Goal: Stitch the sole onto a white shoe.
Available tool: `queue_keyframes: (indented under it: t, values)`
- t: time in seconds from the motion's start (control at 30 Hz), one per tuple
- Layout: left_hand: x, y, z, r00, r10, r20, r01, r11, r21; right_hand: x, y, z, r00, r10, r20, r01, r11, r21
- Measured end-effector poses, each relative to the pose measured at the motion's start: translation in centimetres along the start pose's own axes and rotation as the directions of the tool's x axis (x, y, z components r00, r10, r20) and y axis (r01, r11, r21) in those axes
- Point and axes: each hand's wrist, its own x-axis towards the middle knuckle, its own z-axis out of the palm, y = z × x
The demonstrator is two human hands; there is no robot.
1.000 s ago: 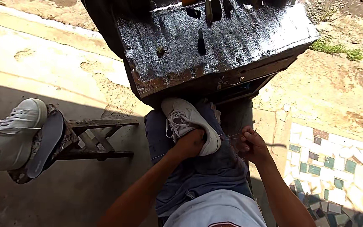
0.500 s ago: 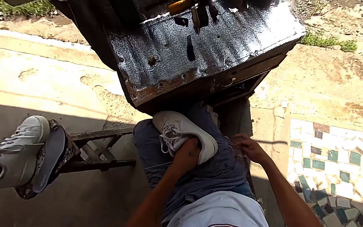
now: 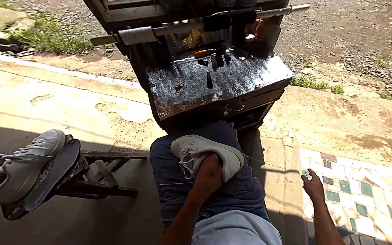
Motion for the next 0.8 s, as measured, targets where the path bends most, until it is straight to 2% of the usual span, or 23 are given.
queue_keyframes:
  t: [0.1, 0.17, 0.2, 0.27, 0.3, 0.33, 0.37, 0.43, 0.47, 0.53, 0.6, 0.67, 0.73, 0.8]
  values:
    - [0.4, 0.3, 0.8, 0.999, 0.029, 0.028, -0.027, 0.998, -0.061, -3.2, -10.1, 0.9, 0.971, -0.236, -0.028, 0.236, 0.95, 0.206]
    - [0.3, 0.5, 1.1, 0.998, 0.053, 0.034, -0.048, 0.991, -0.126, -6.2, -16.6, 1.9, 0.91, -0.412, 0.048, 0.357, 0.836, 0.417]
    - [0.3, 0.5, 1.2, 0.997, 0.062, 0.04, -0.055, 0.987, -0.153, -7.4, -18.8, 2.3, 0.841, -0.527, 0.123, 0.413, 0.771, 0.485]
    - [0.6, 0.2, 1.3, 0.997, 0.078, 0.028, -0.07, 0.972, -0.224, -8.7, -22.4, 3.3, 0.621, -0.743, 0.248, 0.53, 0.632, 0.566]
    - [0.9, 0.1, 1.4, 0.997, 0.08, 0.012, -0.074, 0.958, -0.276, -8.9, -23.9, 3.8, 0.519, -0.805, 0.285, 0.578, 0.577, 0.577]
    - [1.4, -0.1, 1.4, 0.997, 0.079, -0.003, -0.076, 0.94, -0.334, -8.8, -25.4, 4.3, 0.449, -0.837, 0.314, 0.606, 0.543, 0.582]
    - [1.9, -0.3, 1.3, 0.997, 0.073, -0.001, -0.068, 0.92, -0.385, -8.4, -26.5, 4.8, 0.41, -0.844, 0.346, 0.601, 0.535, 0.593]
    - [3.1, -0.6, 0.5, 0.993, 0.08, 0.086, -0.035, 0.902, -0.431, -7.1, -27.7, 5.7, 0.407, -0.818, 0.406, 0.511, 0.572, 0.641]
    - [3.8, -0.7, -0.1, 0.983, 0.108, 0.149, -0.04, 0.916, -0.399, -6.3, -28.1, 6.0, 0.407, -0.808, 0.426, 0.469, 0.585, 0.662]
    - [4.6, -0.9, -1.2, 0.962, 0.172, 0.213, -0.131, 0.972, -0.196, -5.4, -28.4, 6.3, 0.388, -0.813, 0.434, 0.435, 0.576, 0.692]
    - [4.2, -1.1, -2.2, 0.955, 0.227, 0.188, -0.241, 0.969, 0.052, -4.6, -28.6, 6.6, 0.388, -0.817, 0.426, 0.45, 0.571, 0.687]
    - [1.8, -2.3, -3.7, 0.956, 0.271, 0.114, -0.29, 0.932, 0.218, -4.3, -28.2, 6.9, 0.389, -0.815, 0.431, 0.444, 0.575, 0.687]
    - [-1.0, -4.0, -6.5, 0.964, 0.267, 0.013, -0.256, 0.907, 0.335, -4.2, -28.2, 7.4, 0.369, -0.826, 0.427, 0.416, 0.558, 0.719]
    - [-3.1, -5.7, -9.8, 0.99, 0.137, 0.041, -0.143, 0.925, 0.351, -4.4, -27.9, 7.2, 0.373, -0.809, 0.454, 0.379, 0.579, 0.722]
